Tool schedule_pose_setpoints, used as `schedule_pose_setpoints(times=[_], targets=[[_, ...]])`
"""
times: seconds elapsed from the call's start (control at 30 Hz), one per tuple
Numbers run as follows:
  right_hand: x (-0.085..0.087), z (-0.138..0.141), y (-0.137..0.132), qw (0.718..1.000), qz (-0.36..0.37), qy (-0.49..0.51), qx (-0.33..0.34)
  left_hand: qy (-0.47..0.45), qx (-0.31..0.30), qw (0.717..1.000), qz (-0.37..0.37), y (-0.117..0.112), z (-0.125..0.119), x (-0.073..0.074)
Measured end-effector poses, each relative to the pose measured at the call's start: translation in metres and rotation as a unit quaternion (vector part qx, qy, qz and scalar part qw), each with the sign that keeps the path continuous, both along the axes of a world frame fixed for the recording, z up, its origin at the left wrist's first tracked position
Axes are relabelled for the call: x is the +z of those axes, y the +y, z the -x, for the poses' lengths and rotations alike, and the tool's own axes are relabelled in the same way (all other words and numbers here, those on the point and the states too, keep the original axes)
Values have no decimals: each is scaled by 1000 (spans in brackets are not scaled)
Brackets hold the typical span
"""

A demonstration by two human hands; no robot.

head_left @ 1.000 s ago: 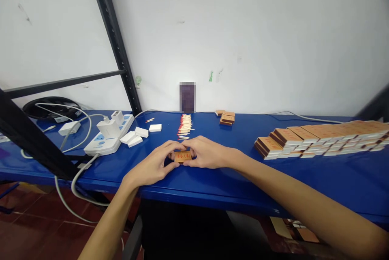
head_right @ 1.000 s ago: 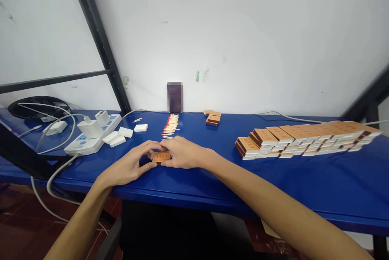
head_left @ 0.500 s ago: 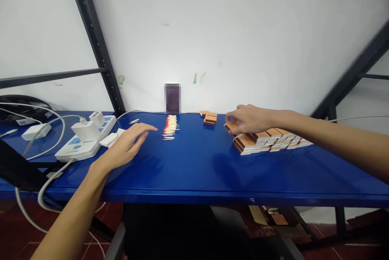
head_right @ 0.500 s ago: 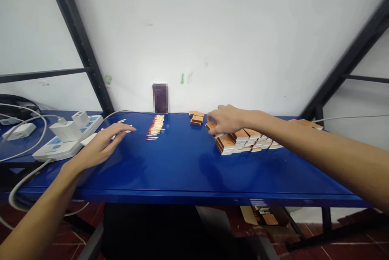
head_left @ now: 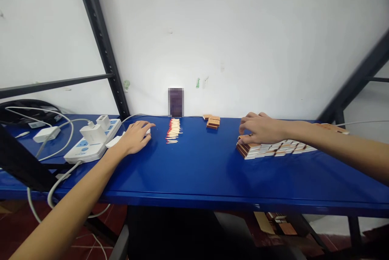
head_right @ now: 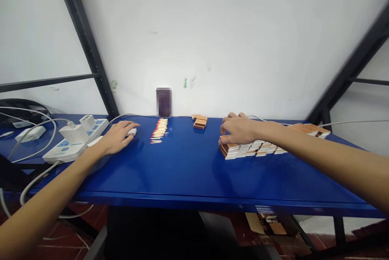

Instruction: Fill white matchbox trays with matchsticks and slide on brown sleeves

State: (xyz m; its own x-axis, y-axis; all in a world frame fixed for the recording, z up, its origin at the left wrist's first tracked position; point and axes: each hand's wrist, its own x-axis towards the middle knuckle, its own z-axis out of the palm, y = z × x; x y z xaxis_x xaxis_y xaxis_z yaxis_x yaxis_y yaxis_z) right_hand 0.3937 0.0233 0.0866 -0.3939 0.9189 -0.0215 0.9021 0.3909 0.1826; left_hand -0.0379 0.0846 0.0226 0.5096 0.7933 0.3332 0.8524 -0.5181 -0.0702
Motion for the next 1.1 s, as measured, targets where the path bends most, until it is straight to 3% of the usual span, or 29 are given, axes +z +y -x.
schedule_pose_setpoints(times=[0.1, 0.2, 0.4, 0.53, 0.77, 0.97, 1.1], targets=[[9, 13, 5, 999, -37, 32, 23, 12, 8, 999, 32, 1, -1, -10], [8, 51, 19, 991, -59, 95, 72, 19, 3, 998, 64, -13, -6, -12], [-33, 151, 96, 968, -18, 220, 118, -71, -18, 990, 117, -68, -29, -1], [-58, 188, 148, 957, 0, 267, 113, -159, 11, 984, 84, -98, -38, -11], [-77, 202, 181, 956, 17, 279, 94, -275, -4, 958, 80, -120, -38, -32], [-89, 204, 186, 955, 23, 285, 85, -353, 22, 930, 95, -122, -40, -30], [-94, 204, 180, 952, 22, 290, 90, -358, 14, 927, 107, -123, -38, -25]])
